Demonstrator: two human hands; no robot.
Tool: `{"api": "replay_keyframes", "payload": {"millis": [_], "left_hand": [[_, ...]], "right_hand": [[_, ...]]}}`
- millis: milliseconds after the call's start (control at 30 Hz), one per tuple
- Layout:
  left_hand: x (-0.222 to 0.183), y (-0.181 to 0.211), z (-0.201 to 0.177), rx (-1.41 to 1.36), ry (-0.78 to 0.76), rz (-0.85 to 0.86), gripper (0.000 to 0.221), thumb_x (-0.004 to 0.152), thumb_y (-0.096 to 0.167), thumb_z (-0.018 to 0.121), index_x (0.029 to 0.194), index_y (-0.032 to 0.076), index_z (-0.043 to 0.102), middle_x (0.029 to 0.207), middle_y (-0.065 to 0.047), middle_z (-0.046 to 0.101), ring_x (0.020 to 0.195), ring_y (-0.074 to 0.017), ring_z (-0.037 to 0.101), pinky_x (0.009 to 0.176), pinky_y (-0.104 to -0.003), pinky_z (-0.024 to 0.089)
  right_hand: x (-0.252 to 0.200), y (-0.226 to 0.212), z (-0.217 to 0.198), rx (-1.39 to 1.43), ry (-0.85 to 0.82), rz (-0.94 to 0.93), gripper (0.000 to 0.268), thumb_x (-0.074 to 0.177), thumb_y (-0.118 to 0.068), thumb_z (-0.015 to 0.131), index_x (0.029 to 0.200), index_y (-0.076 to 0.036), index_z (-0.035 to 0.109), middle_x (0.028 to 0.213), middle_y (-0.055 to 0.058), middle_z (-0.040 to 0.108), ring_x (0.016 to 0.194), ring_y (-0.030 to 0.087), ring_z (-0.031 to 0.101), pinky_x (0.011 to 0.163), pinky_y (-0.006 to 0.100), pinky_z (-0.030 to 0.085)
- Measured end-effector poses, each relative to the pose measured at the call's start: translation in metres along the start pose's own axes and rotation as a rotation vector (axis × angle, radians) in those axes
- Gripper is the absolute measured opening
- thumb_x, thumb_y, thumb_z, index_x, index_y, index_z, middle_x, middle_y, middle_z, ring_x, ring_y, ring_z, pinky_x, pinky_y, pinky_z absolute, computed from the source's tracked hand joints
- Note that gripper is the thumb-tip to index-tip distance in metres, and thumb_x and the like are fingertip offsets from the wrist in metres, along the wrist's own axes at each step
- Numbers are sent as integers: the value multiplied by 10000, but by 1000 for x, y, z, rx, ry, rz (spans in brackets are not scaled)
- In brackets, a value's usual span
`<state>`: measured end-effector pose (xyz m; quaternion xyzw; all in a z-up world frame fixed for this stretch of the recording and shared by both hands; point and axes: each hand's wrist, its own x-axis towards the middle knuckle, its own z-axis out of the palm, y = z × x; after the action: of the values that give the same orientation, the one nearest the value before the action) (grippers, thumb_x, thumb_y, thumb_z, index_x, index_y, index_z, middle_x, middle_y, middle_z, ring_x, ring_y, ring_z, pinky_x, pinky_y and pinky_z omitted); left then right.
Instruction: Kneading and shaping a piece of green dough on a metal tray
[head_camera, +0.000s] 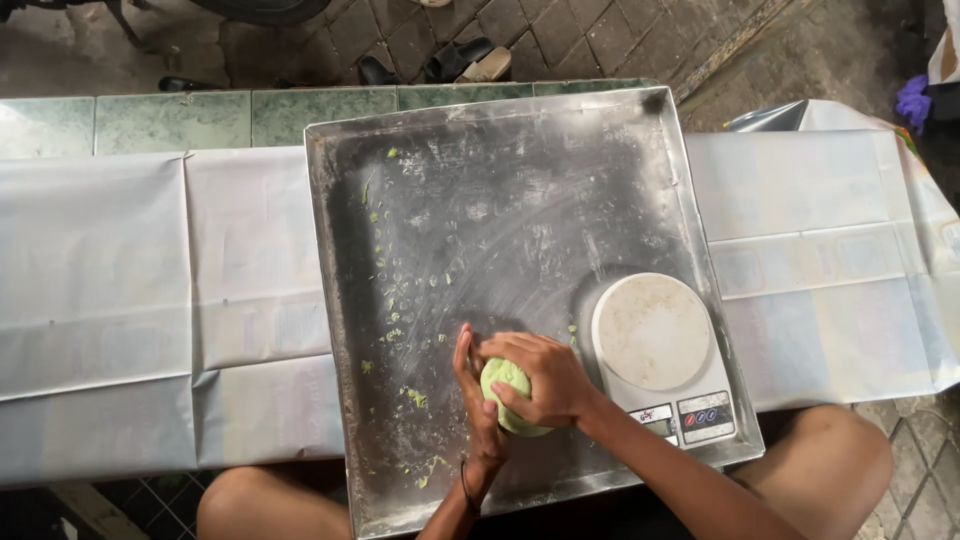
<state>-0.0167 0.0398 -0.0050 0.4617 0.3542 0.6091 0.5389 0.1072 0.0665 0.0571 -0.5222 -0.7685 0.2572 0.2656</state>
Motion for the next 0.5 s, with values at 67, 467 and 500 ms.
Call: {"api": "replay_keyframes", "payload": {"millis": [67,467,500], "left_hand": [[1,12,3,69,12,-17,971,972,725,417,1583,5,191,1680,-213,177,1586,-340,174,1303,-480,185],[3,10,4,-36,-75,1,887,988,709,434,1528,12,335,1603,-213,351,1521,-333,333,1275,-472,280],[1,6,4,-37,-80,7,887,988,709,434,1528,12,335,1603,-213,351,1521,-333,333,1275,-472,280]], "right_hand": [[4,0,-3,58,-33,48,373,837,-427,550,1026,-151,714,1087,25,790,980,242,762,827,438,576],[17,44,8,314,50,121,326,847,-368,519,617,-142,559,527,-45,541,465,107,462,463,324,367],[12,59,13,310,56,117,326,847,-368,519,617,-142,559,527,-45,541,465,107,462,463,324,367]]}}
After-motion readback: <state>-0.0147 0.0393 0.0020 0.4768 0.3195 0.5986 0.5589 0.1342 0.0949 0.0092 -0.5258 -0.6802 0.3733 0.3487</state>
